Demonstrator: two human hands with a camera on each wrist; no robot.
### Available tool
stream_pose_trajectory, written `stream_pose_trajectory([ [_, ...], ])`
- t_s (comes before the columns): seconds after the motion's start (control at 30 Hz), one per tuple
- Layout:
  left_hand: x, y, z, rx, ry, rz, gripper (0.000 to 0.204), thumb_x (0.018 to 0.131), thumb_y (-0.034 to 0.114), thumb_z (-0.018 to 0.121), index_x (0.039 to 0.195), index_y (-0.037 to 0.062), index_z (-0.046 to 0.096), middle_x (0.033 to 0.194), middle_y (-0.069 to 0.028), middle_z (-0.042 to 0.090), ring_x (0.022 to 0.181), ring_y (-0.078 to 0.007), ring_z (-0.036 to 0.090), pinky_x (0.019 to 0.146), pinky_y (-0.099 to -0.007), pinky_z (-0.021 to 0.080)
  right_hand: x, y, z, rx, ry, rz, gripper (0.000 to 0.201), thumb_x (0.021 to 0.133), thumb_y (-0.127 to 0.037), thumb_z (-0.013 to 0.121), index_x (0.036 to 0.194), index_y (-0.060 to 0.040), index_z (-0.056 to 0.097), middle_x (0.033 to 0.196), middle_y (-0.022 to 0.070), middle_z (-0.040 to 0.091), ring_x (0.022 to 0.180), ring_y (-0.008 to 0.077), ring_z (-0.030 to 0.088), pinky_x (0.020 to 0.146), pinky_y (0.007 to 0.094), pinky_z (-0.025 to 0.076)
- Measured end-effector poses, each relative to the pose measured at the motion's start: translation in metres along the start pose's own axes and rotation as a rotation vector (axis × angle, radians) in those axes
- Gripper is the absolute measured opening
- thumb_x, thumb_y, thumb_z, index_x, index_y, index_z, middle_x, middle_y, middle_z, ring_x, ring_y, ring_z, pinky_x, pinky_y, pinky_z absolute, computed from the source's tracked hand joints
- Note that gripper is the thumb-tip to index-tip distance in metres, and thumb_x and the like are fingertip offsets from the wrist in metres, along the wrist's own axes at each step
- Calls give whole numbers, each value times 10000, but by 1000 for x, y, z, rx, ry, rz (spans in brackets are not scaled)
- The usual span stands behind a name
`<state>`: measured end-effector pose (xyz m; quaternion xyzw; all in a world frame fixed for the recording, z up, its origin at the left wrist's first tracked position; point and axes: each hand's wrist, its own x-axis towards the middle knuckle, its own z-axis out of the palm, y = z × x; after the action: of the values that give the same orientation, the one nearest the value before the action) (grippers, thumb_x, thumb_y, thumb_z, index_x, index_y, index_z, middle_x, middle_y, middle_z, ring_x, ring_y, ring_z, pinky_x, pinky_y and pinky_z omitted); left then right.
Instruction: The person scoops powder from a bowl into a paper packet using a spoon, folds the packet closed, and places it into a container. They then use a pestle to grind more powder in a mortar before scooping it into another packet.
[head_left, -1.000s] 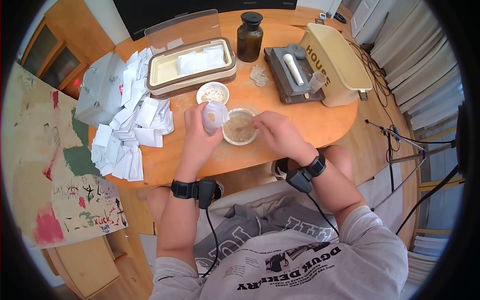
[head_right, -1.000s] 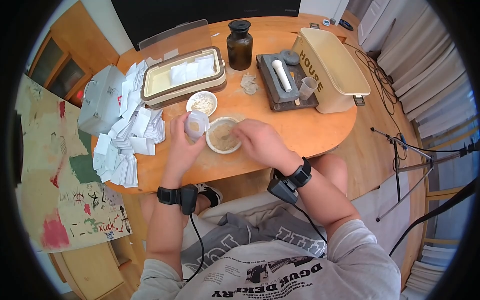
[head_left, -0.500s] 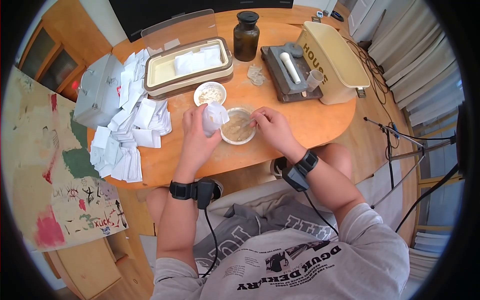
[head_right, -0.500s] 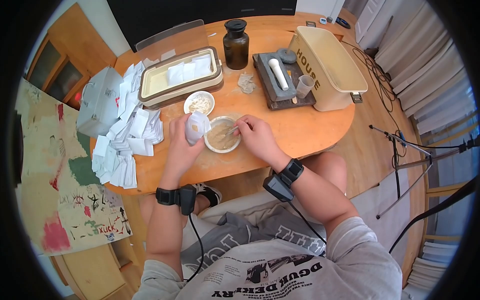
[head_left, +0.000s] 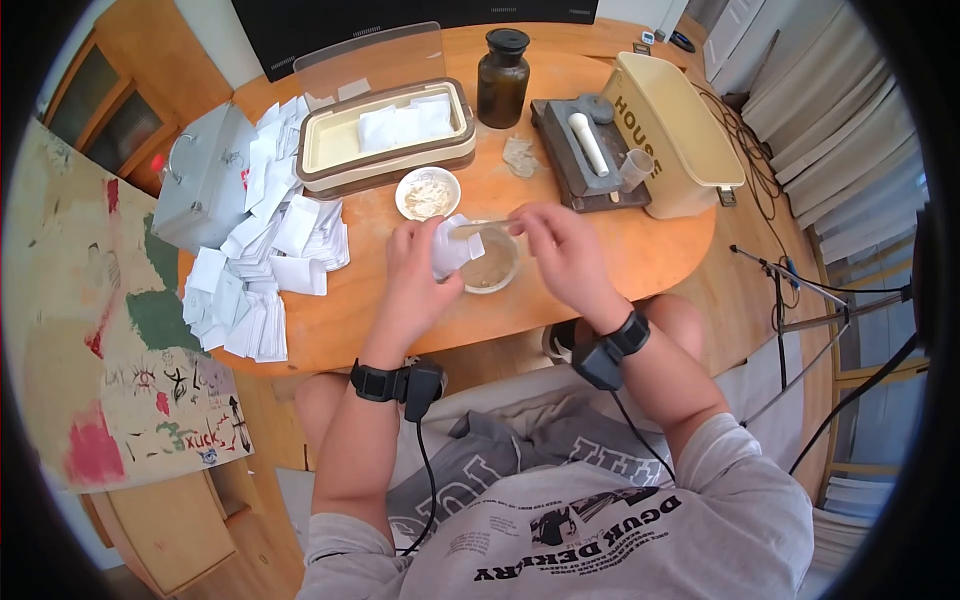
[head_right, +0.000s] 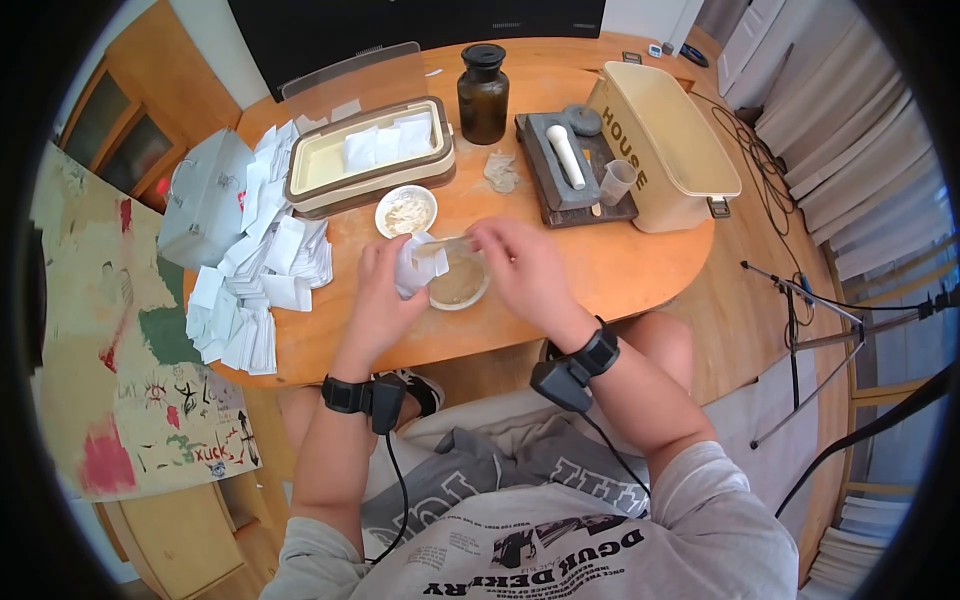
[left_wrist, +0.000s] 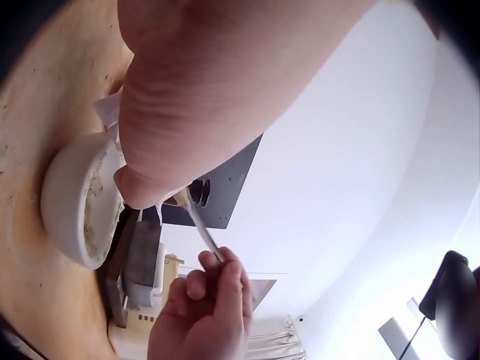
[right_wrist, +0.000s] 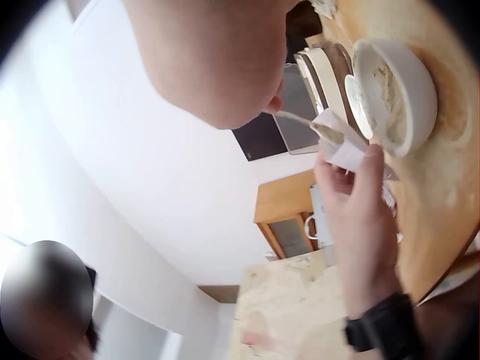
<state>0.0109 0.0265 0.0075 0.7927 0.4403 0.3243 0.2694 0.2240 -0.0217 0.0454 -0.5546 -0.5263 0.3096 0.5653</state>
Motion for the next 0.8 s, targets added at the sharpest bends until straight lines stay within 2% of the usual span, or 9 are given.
stream_pose_trajectory([
  [0.07, 0, 0, 1, -8, -8, 2, 659, 762, 41, 701, 1369, 47, 444, 1224, -183, 455, 1201, -393, 454, 1073, -440, 382, -5, -9, 1, -301, -89, -420, 110, 968, -35, 573, 998, 16, 665, 866, 130, 686, 793, 255, 693, 716, 331, 532],
  [0.17, 0, -10, 2, -33, 29, -1, 655, 771, 38, 711, 1365, 36, 434, 1240, -172, 458, 1220, -362, 467, 1068, -428, 401, -7, -8, -8, -285, 1, -326, 101, 942, -32, 599, 997, 6, 674, 887, 167, 678, 813, 318, 674, 738, 352, 534],
  [0.23, 4, -21, 3, -128, 121, -74, 636, 808, 16, 706, 1370, 28, 409, 1280, -133, 474, 1233, -276, 494, 1044, -391, 435, -3, 2, -9, -382, -44, -318, 104, 941, -39, 600, 999, 6, 675, 891, 168, 680, 830, 330, 670, 752, 366, 535],
  [0.27, 5, -20, 1, -128, 119, -72, 636, 808, 16, 706, 1370, 28, 409, 1280, -133, 474, 1233, -276, 494, 1044, -391, 435, 0, 9, -9, -479, -85, -309, 108, 940, -47, 602, 1000, 6, 675, 896, 170, 682, 847, 342, 667, 765, 380, 536],
  [0.33, 8, -17, -5, -755, 100, -249, 616, 824, -4, 683, 1367, 25, 393, 1349, -130, 451, 1271, -241, 486, 1096, -386, 413, 1, 24, -5, -433, -150, -289, 113, 944, -52, 594, 997, 9, 674, 902, 176, 682, 854, 352, 662, 768, 391, 534],
  [0.43, 8, -8, -11, -788, 103, -270, 620, 843, -3, 689, 1379, 38, 379, 1378, -102, 442, 1289, -189, 474, 1108, -363, 411, 1, 29, -3, -362, -272, -255, 124, 952, -58, 580, 998, 11, 672, 915, 185, 678, 861, 364, 658, 769, 400, 532],
  [0.6, 6, -16, -8, -695, 64, -207, 628, 845, 31, 699, 1388, 30, 384, 1353, -120, 451, 1284, -215, 475, 1099, -368, 413, 5, 18, -18, -329, -369, -164, 127, 958, -66, 574, 992, 17, 664, 913, 195, 669, 864, 356, 661, 766, 395, 529],
  [0.7, 4, -19, -6, -535, 90, -148, 643, 831, 59, 714, 1386, 22, 392, 1314, -136, 460, 1255, -256, 485, 1072, -379, 420, 6, 17, -18, -466, -208, -240, 128, 962, -70, 569, 970, 24, 656, 881, 188, 665, 823, 350, 664, 745, 384, 531],
  [0.8, 4, -13, -8, -325, 101, -91, 633, 822, 54, 716, 1372, 25, 406, 1305, -137, 460, 1251, -265, 486, 1071, -388, 418, -1, 22, -10, -487, -162, -113, 145, 974, -84, 555, 964, 23, 651, 831, 160, 680, 752, 294, 672, 715, 364, 530],
])
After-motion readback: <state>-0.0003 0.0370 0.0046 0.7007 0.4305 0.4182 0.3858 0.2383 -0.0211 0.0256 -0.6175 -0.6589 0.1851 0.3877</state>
